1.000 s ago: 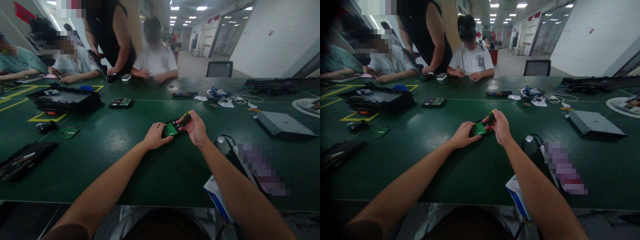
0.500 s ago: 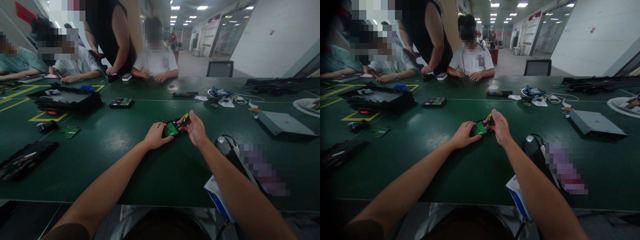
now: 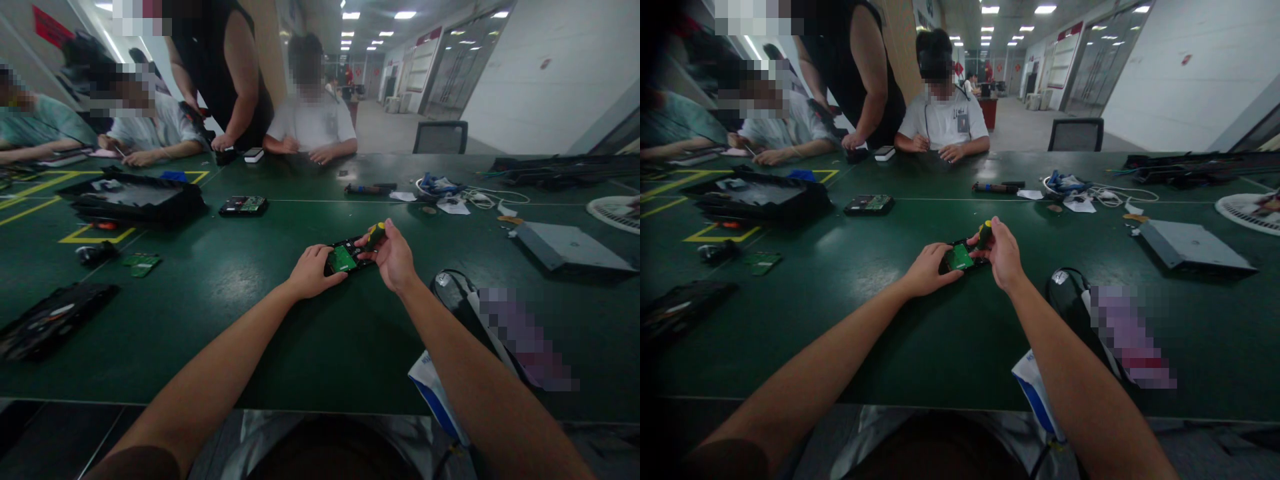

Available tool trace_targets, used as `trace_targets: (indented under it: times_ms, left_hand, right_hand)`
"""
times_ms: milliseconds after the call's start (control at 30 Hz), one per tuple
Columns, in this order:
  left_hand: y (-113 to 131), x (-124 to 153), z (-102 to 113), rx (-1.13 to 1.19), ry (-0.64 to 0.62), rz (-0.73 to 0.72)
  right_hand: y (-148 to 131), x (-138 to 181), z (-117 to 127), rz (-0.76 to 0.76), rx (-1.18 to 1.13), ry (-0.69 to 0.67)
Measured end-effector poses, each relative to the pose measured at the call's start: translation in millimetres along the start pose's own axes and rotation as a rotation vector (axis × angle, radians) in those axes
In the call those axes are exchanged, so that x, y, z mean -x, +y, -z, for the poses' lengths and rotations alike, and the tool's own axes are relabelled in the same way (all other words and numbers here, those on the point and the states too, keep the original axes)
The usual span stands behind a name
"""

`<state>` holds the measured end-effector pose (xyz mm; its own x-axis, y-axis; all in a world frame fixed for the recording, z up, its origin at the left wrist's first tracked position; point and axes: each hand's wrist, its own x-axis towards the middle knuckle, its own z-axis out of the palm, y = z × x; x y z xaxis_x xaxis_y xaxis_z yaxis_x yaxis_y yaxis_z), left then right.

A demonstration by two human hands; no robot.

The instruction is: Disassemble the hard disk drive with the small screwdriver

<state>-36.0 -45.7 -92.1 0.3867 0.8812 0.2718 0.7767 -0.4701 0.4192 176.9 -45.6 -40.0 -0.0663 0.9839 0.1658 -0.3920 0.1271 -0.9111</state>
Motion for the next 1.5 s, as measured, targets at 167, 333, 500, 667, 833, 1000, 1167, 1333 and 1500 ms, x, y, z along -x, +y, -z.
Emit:
trace_targets:
  times_ms: [167, 333, 500, 667, 833, 1000, 1167, 1333, 1500]
  left_hand:
    - [-0.1, -0.4, -0.4, 0.0, 0.001, 0.008]
    - [-1.1, -0.5, -1.3, 0.004, -0.004, 0.012]
    - [-0.5, -0.1, -0.7, -0.002, -0.006, 0.012]
    - [1.6, 0.7, 1.4, -0.006, -0.003, 0.009]
    - [1.8, 0.6, 1.4, 0.003, -0.008, 0.015]
    - [0.9, 0.1, 0.1, -0.005, -0.005, 0.008]
    - [-0.3, 0.2, 0.1, -0.007, -0.006, 0.006]
    - [-0.7, 0.2, 0.0, -0.005, -0.009, 0.013]
    - [0.9, 0.0, 0.2, -0.013, -0.006, 0.017]
  right_hand:
    - [1.6, 0.1, -0.8, 0.009, 0.025, 0.012]
    - [1.7, 1.3, 1.0, 0.036, 0.059, -0.019]
    - [1.2, 0.6, 1.1, 0.033, 0.03, -0.017]
    - [3.0, -0.4, 0.3, 0.01, 0.019, 0.02]
    - [5.4, -0.2, 1.4, 0.038, 0.021, 0.015]
    - [4.3, 0.3, 1.9, 0.035, 0.043, -0.007]
    - [3.1, -0.9, 1.8, 0.007, 0.004, 0.006]
    - [4.4, -1.9, 1.8, -0.004, -0.012, -0.004]
    - [5.4, -1.3, 1.4, 0.015, 0.005, 0.004]
